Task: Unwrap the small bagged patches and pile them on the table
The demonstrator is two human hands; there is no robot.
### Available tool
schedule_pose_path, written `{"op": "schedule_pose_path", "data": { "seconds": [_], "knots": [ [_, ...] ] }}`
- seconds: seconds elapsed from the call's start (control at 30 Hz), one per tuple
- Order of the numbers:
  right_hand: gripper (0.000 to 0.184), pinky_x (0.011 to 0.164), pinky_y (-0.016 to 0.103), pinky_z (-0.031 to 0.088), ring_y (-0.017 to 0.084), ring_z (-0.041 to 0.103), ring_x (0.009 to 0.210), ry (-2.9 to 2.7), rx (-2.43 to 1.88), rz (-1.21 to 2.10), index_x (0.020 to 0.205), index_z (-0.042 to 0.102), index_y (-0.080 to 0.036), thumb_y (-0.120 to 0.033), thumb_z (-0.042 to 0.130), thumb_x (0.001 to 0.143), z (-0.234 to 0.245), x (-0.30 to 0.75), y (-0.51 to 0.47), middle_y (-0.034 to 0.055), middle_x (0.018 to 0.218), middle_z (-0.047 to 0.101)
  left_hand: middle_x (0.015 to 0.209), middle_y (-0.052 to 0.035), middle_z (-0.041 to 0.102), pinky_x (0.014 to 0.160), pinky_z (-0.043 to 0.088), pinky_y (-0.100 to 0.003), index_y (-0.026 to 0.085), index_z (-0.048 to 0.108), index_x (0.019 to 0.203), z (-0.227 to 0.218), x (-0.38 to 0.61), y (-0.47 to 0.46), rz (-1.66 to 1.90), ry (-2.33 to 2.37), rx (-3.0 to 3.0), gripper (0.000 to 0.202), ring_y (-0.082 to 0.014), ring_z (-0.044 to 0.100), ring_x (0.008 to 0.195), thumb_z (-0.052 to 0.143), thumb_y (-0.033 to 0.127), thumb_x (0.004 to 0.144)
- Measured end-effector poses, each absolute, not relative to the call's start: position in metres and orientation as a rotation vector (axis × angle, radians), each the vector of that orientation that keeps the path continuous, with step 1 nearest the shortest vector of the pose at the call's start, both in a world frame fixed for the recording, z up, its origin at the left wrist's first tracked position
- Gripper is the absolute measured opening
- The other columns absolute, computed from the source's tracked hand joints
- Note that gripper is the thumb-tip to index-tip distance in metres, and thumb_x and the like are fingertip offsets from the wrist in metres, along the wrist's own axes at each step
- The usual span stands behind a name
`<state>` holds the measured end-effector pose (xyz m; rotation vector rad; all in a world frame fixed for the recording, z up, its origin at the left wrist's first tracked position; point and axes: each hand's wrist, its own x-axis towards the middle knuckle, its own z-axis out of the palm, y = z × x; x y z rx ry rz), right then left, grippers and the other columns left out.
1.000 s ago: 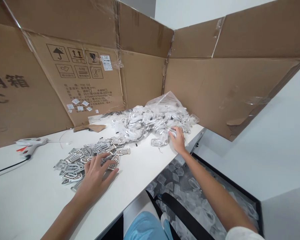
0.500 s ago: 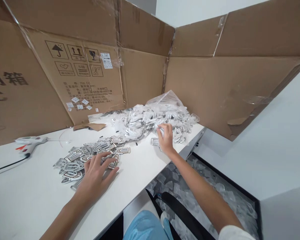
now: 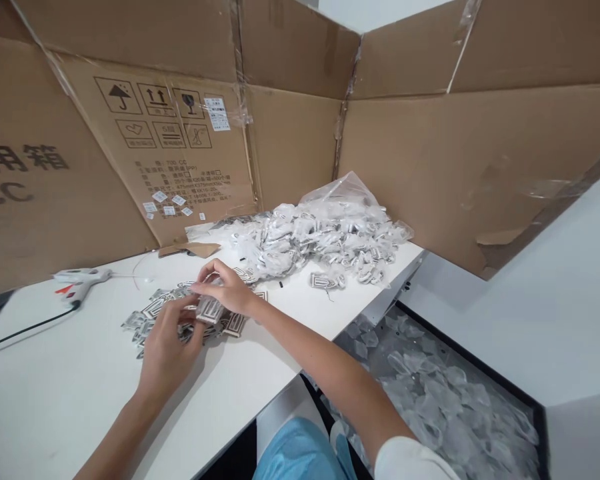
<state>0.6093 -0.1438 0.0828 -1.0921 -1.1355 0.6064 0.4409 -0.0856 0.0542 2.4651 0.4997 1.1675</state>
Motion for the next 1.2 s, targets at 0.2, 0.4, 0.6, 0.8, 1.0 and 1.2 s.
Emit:
{"op": "schedule_pose_path", "data": {
  "seconds": [0.2, 0.4, 0.6, 0.8, 1.0, 1.2],
  "knots": [
    [0.037, 0.091, 0.033, 0.047, 0.018, 0.056, 0.09, -1.152, -0.975, 0.708, 0.092, 0.058, -0.026, -0.059, 0.076, 0.089, 0.074, 0.597, -0.111, -0.0011, 0.095, 0.06, 0.125, -0.0113, 0.061, 0.079, 0.061, -0.039, 0.025, 0.062, 0.129, 0.048, 0.438, -0.078, 1.085, 0.437, 2.459, 0.039, -0.0256, 0.068, 0.101, 0.058, 0.021, 0.091],
    [0.034, 0.096, 0.036, 0.048, 0.021, 0.06, 0.101, -1.164, -0.986, 0.597, 0.101, 0.064, -0.027, -0.06, 0.066, 0.097, 0.069, 0.591, -0.126, 0.0023, 0.105, 0.063, 0.11, -0.0074, 0.065, 0.08, 0.057, -0.038, 0.025, 0.068, 0.113, 0.052, 0.438, -0.078, 1.18, 0.525, 2.335, 0.019, -0.0245, 0.065, 0.098, 0.058, 0.027, 0.097],
    [0.022, 0.097, 0.041, 0.05, 0.024, 0.065, 0.103, -1.369, -1.055, 0.37, 0.099, 0.077, -0.029, -0.049, 0.067, 0.1, 0.076, 0.592, -0.142, 0.0038, 0.103, 0.073, 0.104, -0.0053, 0.069, 0.075, 0.058, -0.037, 0.024, 0.062, 0.115, 0.051, 0.438, -0.077, 1.179, 0.797, 1.9, 0.03, -0.0211, 0.069, 0.084, 0.067, 0.047, 0.097],
    [0.023, 0.086, 0.036, 0.05, 0.022, 0.067, 0.091, -1.277, -1.112, 0.415, 0.089, 0.072, -0.025, -0.047, 0.072, 0.097, 0.068, 0.592, -0.136, 0.0025, 0.092, 0.072, 0.133, -0.013, 0.061, 0.081, 0.064, -0.036, 0.024, 0.049, 0.132, 0.05, 0.436, -0.084, 1.205, 0.748, 1.723, 0.052, -0.021, 0.073, 0.1, 0.075, 0.046, 0.092],
    [0.019, 0.082, 0.034, 0.048, 0.019, 0.062, 0.083, -1.11, -1.204, 0.082, 0.098, 0.059, -0.028, -0.045, 0.057, 0.105, 0.063, 0.603, -0.135, -0.0002, 0.089, 0.064, 0.126, -0.0106, 0.064, 0.079, 0.06, -0.038, 0.024, 0.051, 0.129, 0.057, 0.432, -0.085, 1.232, 0.731, 1.896, 0.048, -0.02, 0.069, 0.093, 0.074, 0.044, 0.093],
    [0.02, 0.081, 0.033, 0.047, 0.019, 0.06, 0.086, -0.971, -1.186, -0.036, 0.1, 0.056, -0.027, -0.046, 0.056, 0.105, 0.062, 0.613, -0.134, 0.001, 0.093, 0.06, 0.111, -0.007, 0.07, 0.087, 0.055, -0.042, 0.023, 0.06, 0.114, 0.054, 0.431, -0.081, 1.21, 0.751, 2.093, 0.026, -0.0237, 0.067, 0.095, 0.068, 0.04, 0.095]
  ]
}}
